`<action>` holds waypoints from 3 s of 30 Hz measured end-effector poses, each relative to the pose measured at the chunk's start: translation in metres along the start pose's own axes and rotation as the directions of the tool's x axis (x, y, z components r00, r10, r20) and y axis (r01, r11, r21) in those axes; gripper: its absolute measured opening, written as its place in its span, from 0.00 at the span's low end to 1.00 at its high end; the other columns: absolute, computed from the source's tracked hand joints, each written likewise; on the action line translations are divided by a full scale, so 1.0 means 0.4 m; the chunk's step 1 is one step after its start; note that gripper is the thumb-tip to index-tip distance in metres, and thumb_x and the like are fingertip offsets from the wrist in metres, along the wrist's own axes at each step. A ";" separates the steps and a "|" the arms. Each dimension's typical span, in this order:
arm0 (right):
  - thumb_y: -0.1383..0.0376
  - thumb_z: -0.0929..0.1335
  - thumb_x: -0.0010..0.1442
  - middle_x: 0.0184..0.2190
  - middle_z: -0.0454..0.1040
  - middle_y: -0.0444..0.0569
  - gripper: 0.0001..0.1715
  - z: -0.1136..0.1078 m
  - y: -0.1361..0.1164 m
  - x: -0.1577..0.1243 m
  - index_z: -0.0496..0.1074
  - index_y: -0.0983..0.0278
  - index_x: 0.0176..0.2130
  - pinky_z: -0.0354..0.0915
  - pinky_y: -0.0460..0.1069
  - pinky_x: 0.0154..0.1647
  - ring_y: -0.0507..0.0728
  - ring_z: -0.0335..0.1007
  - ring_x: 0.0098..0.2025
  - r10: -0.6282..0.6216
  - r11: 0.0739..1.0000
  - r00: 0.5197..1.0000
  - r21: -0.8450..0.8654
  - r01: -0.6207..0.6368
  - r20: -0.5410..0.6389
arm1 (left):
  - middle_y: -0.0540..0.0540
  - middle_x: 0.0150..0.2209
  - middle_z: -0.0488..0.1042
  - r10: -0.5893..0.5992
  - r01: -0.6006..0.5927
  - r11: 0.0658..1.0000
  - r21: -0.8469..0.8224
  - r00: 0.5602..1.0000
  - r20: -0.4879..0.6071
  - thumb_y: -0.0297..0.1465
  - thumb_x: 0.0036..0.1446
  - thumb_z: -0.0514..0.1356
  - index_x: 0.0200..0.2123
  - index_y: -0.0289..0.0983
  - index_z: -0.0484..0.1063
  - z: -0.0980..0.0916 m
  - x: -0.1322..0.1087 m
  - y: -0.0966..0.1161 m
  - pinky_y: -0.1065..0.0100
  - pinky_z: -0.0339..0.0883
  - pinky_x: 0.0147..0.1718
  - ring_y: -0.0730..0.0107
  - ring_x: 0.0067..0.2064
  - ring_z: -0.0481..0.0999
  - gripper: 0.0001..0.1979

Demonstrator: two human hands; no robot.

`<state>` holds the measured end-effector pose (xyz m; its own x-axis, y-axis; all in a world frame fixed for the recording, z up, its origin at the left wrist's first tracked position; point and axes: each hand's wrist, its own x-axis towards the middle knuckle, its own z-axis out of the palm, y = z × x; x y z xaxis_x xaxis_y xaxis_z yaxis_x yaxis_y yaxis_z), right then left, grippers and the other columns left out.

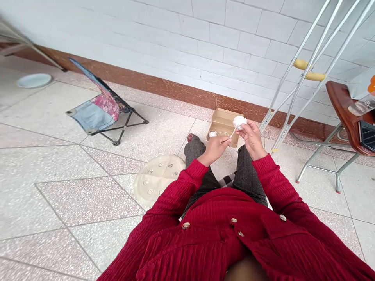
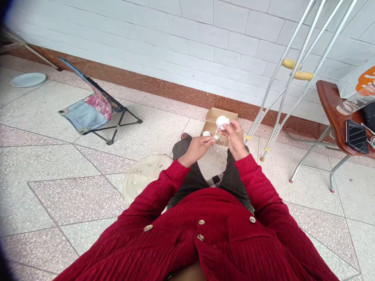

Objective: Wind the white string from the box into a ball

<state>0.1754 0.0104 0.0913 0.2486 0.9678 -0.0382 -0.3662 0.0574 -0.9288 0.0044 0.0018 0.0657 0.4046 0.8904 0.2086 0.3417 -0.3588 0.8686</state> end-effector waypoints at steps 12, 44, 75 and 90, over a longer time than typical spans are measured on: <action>0.63 0.78 0.43 0.34 0.76 0.41 0.20 0.060 0.031 0.098 0.74 0.60 0.38 0.67 0.44 0.28 0.49 0.69 0.29 0.197 0.980 0.970 -0.047 -0.192 0.146 | 0.50 0.29 0.79 -0.119 0.126 0.985 -0.114 0.990 0.072 0.38 0.65 0.58 0.31 0.34 0.80 -0.024 0.106 -0.177 0.69 0.63 0.36 0.68 0.33 0.74 0.17; 0.63 0.80 0.44 0.34 0.74 0.42 0.20 0.018 -0.074 0.007 0.75 0.60 0.37 0.70 0.47 0.29 0.52 0.69 0.31 0.158 0.987 0.973 -0.065 -0.149 0.168 | 0.47 0.35 0.82 -0.041 0.062 0.994 -0.091 0.974 0.224 0.39 0.64 0.60 0.34 0.37 0.81 -0.034 0.102 -0.168 0.66 0.68 0.42 0.64 0.39 0.78 0.14; 0.65 0.76 0.49 0.44 0.72 0.46 0.20 -0.045 -0.001 0.085 0.82 0.57 0.44 0.72 0.51 0.36 0.51 0.69 0.33 -0.279 0.820 0.959 -0.530 0.216 -0.041 | 0.46 0.29 0.80 -0.065 0.138 0.931 -0.338 0.973 0.220 0.41 0.67 0.57 0.26 0.36 0.76 -0.075 0.090 0.004 0.64 0.71 0.45 0.67 0.36 0.78 0.20; 0.67 0.72 0.53 0.47 0.68 0.50 0.22 -0.092 -0.113 0.130 0.79 0.59 0.49 0.76 0.56 0.40 0.56 0.69 0.40 -0.604 0.455 0.792 -0.778 0.433 0.087 | 0.44 0.32 0.83 -0.297 0.295 0.925 -0.241 0.955 0.029 0.40 0.62 0.58 0.27 0.36 0.78 -0.153 0.037 -0.204 0.59 0.72 0.52 0.58 0.43 0.83 0.17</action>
<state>0.2379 0.0489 0.1176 0.3406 0.7530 0.5630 0.6386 0.2541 -0.7263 -0.0696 0.0616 0.0254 0.3091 0.9483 -0.0715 0.2305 -0.0018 0.9731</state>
